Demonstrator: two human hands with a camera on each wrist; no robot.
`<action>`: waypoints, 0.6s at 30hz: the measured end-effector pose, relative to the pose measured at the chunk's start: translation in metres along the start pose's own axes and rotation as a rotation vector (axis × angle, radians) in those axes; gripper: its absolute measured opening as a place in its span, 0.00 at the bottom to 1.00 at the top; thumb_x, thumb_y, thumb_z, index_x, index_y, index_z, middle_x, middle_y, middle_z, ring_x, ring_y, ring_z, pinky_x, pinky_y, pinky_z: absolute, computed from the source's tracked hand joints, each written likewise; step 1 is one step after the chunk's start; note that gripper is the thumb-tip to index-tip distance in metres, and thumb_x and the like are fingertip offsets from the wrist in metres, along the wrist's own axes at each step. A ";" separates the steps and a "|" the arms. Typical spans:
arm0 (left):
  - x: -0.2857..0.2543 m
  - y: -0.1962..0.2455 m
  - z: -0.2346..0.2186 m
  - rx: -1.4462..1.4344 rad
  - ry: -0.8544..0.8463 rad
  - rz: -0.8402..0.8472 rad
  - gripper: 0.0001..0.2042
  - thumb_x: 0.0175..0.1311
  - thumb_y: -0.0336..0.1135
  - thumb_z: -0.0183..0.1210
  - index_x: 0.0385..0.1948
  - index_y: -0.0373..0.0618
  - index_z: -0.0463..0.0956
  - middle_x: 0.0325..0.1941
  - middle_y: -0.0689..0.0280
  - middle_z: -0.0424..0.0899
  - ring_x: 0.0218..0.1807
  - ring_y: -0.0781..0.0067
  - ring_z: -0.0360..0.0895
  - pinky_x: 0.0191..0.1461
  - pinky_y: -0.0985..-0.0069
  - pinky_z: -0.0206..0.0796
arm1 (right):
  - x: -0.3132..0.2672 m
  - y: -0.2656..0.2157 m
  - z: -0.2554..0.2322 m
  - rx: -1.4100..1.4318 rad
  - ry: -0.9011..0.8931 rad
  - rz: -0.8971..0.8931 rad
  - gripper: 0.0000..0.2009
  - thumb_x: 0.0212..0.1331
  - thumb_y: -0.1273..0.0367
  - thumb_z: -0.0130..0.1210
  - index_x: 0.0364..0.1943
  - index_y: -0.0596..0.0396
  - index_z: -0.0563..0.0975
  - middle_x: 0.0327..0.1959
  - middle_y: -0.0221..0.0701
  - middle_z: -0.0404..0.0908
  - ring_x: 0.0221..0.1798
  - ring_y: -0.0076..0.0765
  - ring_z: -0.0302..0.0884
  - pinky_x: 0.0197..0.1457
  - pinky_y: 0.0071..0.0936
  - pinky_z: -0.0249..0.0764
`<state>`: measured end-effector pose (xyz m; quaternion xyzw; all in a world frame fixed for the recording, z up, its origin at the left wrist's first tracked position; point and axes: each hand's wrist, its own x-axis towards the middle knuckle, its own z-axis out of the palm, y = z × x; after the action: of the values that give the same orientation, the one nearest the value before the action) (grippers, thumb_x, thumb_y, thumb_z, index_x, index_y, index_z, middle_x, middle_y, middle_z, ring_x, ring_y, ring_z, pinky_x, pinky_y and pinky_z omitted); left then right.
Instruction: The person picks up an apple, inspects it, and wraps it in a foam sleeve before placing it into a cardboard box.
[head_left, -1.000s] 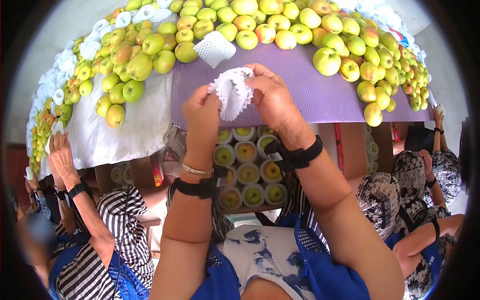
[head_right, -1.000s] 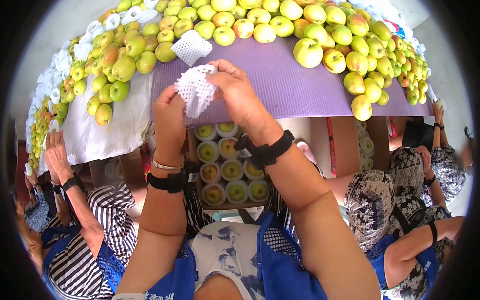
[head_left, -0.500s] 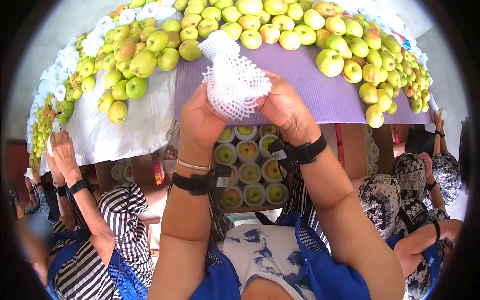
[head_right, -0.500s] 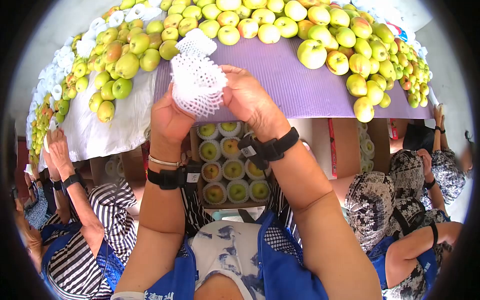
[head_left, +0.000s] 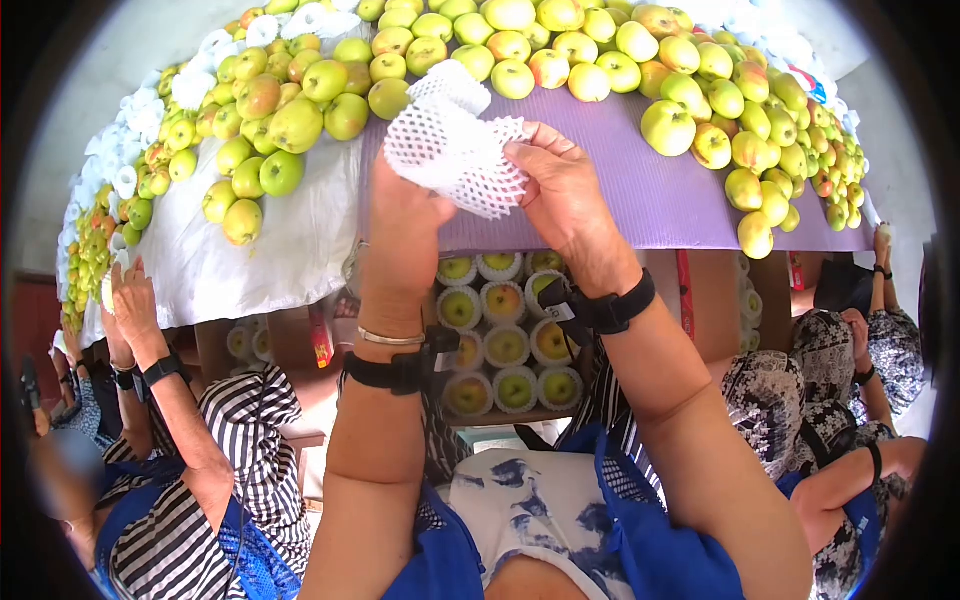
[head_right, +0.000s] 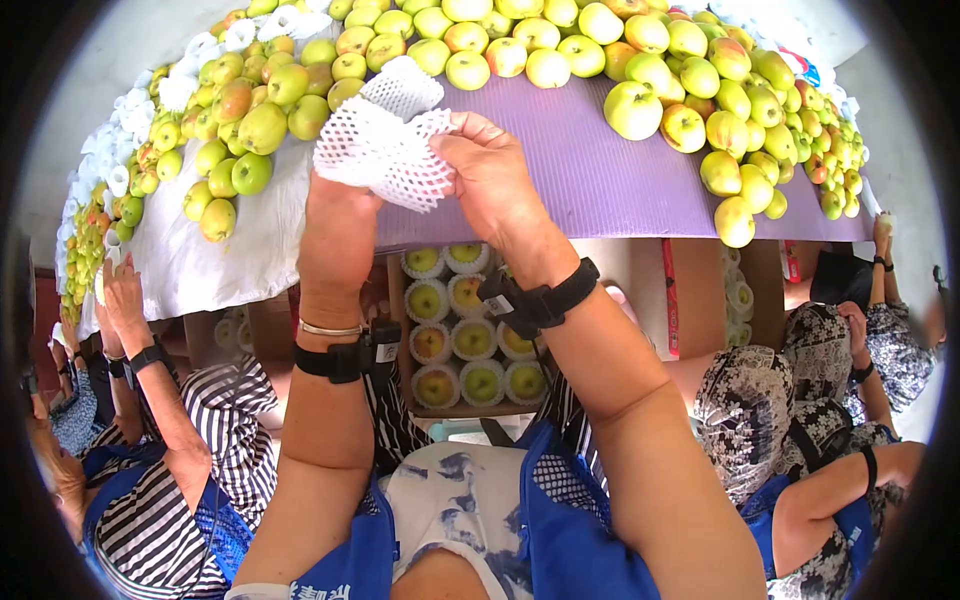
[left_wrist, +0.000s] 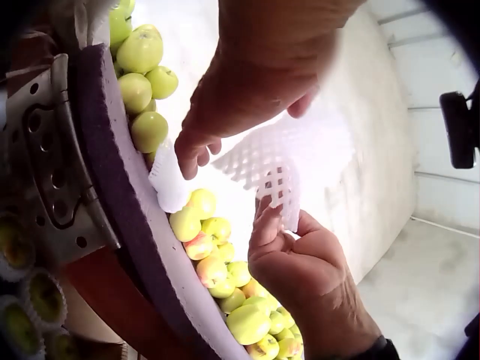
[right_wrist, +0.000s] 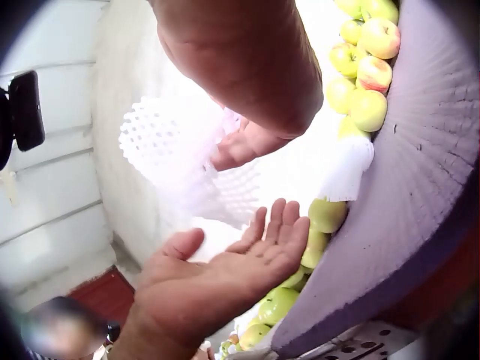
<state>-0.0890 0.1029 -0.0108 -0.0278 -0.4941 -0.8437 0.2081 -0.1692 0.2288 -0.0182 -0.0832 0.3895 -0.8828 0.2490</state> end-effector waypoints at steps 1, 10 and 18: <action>-0.001 -0.005 -0.001 0.099 -0.010 0.056 0.26 0.54 0.27 0.54 0.56 0.34 0.56 0.53 0.59 0.69 0.56 0.68 0.67 0.60 0.71 0.61 | -0.001 0.002 0.005 -0.029 0.017 -0.007 0.05 0.54 0.79 0.51 0.35 0.60 0.74 0.32 0.33 0.79 0.32 0.26 0.78 0.36 0.22 0.77; 0.001 0.005 -0.026 -0.085 0.242 0.042 0.16 0.59 0.24 0.48 0.48 0.29 0.65 0.45 0.51 0.76 0.47 0.62 0.76 0.54 0.67 0.67 | -0.005 0.003 0.017 -0.600 0.129 0.006 0.15 0.50 0.72 0.59 0.41 0.61 0.69 0.37 0.37 0.77 0.39 0.29 0.76 0.40 0.23 0.73; -0.004 0.006 -0.012 -0.020 0.235 0.009 0.12 0.54 0.20 0.56 0.39 0.40 0.66 0.38 0.61 0.78 0.38 0.73 0.77 0.42 0.76 0.71 | -0.017 0.006 0.037 -1.077 -0.254 -0.184 0.50 0.31 0.60 0.72 0.60 0.66 0.54 0.56 0.51 0.65 0.60 0.46 0.64 0.62 0.34 0.61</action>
<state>-0.0809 0.0912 -0.0134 0.0670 -0.4578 -0.8449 0.2683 -0.1400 0.2100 0.0038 -0.3381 0.7435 -0.5602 0.1381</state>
